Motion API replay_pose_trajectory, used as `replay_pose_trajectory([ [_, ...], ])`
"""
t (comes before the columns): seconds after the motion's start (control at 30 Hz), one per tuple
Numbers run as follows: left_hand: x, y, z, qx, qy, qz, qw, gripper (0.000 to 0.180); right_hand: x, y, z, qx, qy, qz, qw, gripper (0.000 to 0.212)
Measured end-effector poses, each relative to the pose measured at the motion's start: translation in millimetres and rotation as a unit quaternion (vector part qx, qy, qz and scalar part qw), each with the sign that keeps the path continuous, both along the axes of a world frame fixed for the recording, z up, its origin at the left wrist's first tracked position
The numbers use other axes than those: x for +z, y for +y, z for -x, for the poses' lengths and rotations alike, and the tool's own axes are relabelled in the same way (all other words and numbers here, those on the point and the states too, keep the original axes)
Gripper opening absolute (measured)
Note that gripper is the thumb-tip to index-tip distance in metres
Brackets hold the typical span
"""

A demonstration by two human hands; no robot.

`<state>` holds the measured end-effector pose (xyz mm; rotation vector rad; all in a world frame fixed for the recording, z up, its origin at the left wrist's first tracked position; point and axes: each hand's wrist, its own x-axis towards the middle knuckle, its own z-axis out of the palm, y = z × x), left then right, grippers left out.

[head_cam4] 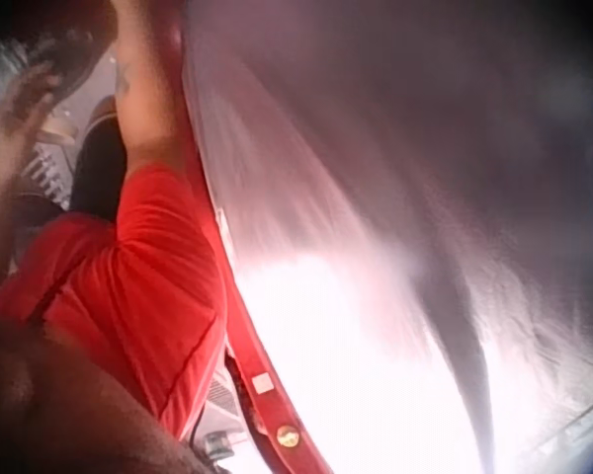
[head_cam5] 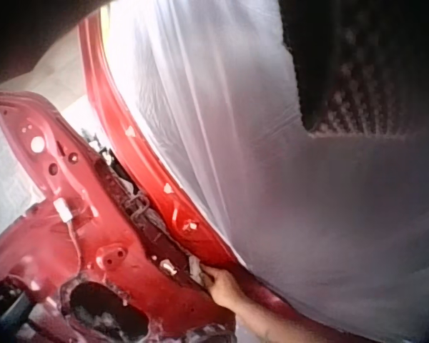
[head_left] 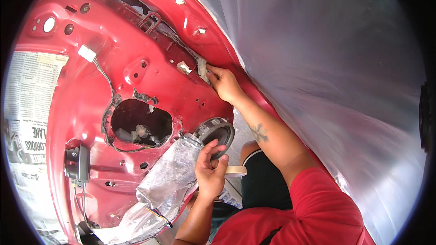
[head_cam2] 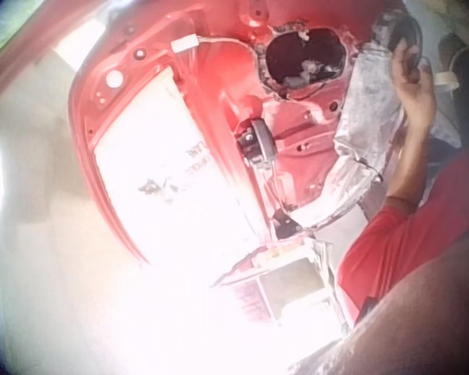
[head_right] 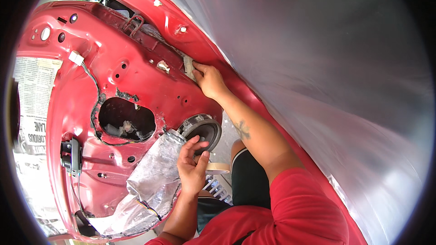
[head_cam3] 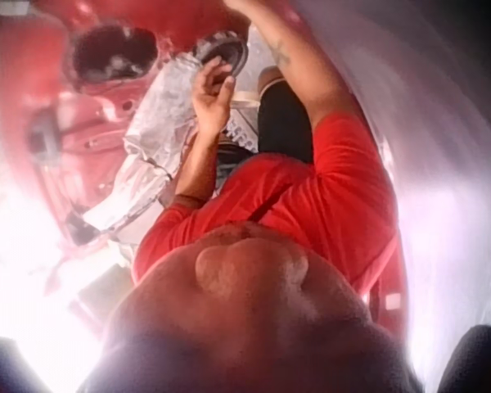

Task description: The person applies masking tape to the edges and interior of a red car door panel. They repeatedly tear pieces of tape and press them onto the door frame and around a speaker cutout.

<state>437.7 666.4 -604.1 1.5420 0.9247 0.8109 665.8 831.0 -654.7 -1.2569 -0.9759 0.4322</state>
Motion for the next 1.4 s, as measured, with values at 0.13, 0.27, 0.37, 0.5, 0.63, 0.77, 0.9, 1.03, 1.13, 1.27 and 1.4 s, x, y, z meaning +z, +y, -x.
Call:
replay_pose_trajectory([
  [0.13,-0.3,-4.4,-1.1,-0.010,0.008,0.011,1.000,0.052,-9.8,8.1,-0.6,0.039,0.047,-0.041,0.997,0.047],
  [0.27,-5.6,-6.5,-1.8,-0.017,-0.001,0.016,1.000,0.051,1.4,-0.4,-6.8,-0.002,-0.036,0.022,0.999,0.047],
  [0.37,-7.7,-9.5,1.5,-0.007,0.006,0.029,1.000,0.051,48.1,-33.3,-9.4,0.020,-0.181,0.155,0.971,0.046],
  [0.5,-6.5,-13.1,-6.8,-0.036,0.010,0.028,0.999,0.051,35.1,-25.8,-13.9,0.012,-0.144,0.115,0.983,0.045],
  [0.63,-5.5,-13.7,-16.0,-0.046,0.014,0.038,0.998,0.050,-8.6,7.3,-14.7,0.030,-0.063,0.019,0.997,0.047],
  [0.77,-4.5,-14.1,-18.6,-0.038,0.005,0.032,0.999,0.047,-8.3,-7.1,-14.2,0.109,-0.045,0.123,0.985,0.046],
  [0.9,-4.4,0.7,-6.5,0.014,-0.065,0.026,0.997,0.041,16.1,-73.6,-15.3,0.100,-0.008,0.140,0.985,0.044],
  [1.03,17.7,24.6,-23.5,0.063,-0.195,-0.022,0.978,0.022,3.5,-146.6,5.2,0.164,0.235,-0.110,0.952,0.039],
  [1.13,39.1,41.1,-48.3,0.075,-0.240,-0.091,0.964,0.019,36.3,-207.3,19.3,0.344,0.196,-0.132,0.909,0.028],
  [1.27,58.0,50.5,-71.5,0.058,-0.145,-0.194,0.969,0.021,35.4,-220.6,24.9,0.237,0.095,-0.101,0.962,0.024],
  [1.4,65.8,45.0,-44.0,-0.046,0.013,-0.363,0.931,0.026,37.3,-218.3,19.0,0.085,-0.042,-0.110,0.989,0.024],
])
